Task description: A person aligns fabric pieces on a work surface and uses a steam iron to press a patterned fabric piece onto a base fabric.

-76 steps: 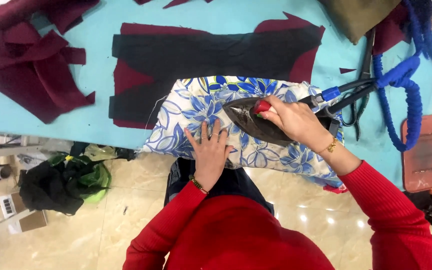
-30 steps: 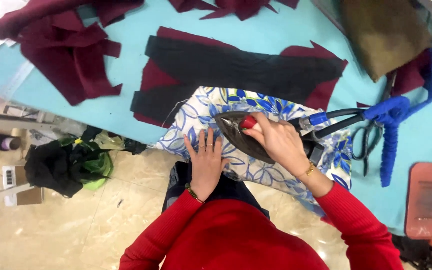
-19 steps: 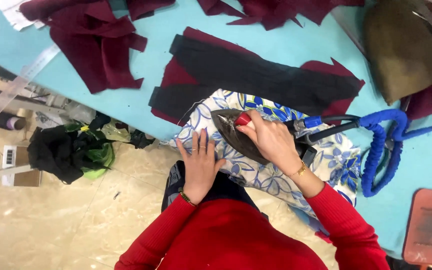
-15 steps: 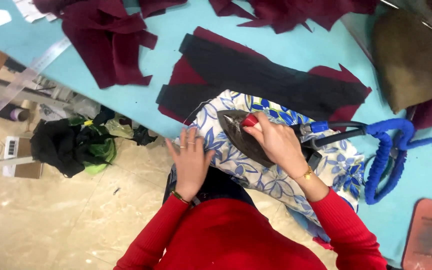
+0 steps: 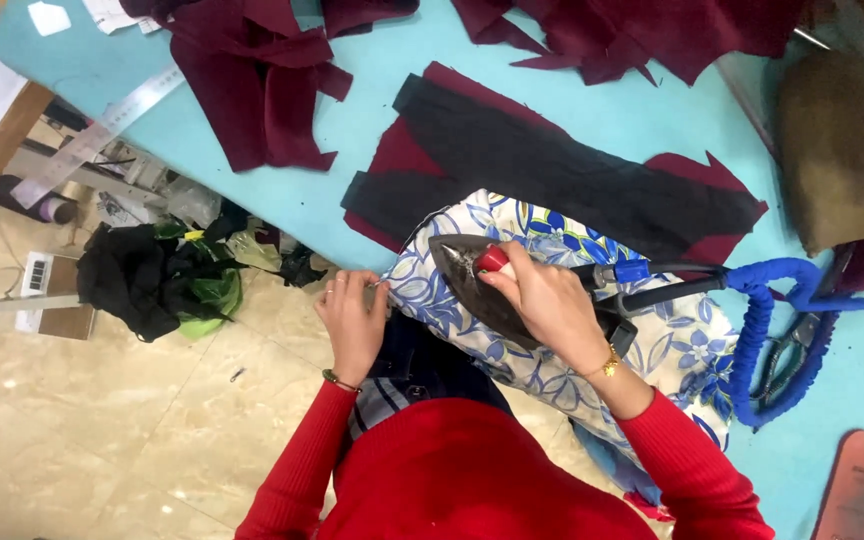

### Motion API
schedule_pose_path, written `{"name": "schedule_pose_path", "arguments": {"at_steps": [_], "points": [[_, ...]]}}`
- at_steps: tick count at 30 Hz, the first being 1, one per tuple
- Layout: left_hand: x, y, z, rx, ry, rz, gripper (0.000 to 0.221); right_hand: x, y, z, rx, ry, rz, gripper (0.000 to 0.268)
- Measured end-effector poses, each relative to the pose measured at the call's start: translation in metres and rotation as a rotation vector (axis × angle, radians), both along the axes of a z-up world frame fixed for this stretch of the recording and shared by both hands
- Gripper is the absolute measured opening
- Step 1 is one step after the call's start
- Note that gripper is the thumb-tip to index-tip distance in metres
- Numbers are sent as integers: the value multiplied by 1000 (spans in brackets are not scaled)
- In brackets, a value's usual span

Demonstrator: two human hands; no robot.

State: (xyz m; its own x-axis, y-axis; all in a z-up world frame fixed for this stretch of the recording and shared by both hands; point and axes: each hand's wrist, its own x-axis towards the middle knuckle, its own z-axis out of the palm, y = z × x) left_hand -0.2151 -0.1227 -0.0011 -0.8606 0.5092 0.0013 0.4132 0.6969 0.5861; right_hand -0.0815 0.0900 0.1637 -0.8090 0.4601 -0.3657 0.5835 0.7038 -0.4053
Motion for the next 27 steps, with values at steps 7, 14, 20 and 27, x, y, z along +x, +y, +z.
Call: {"name": "schedule_pose_path", "arguments": {"at_steps": [7, 14, 20, 27], "points": [[-9, -8, 6, 231, -244, 113, 17, -1, -2, 1, -2, 9, 4, 49], [-8, 5, 18, 332, -176, 56, 30, -4, -7, 0, 41, 33, -15, 50], [14, 30, 11, 294, 110, -218, 41, -3, -9, -2, 85, 52, -54, 52], [41, 52, 41, 209, 145, -533, 41, 37, 6, -5, 119, 11, -79, 53]]}}
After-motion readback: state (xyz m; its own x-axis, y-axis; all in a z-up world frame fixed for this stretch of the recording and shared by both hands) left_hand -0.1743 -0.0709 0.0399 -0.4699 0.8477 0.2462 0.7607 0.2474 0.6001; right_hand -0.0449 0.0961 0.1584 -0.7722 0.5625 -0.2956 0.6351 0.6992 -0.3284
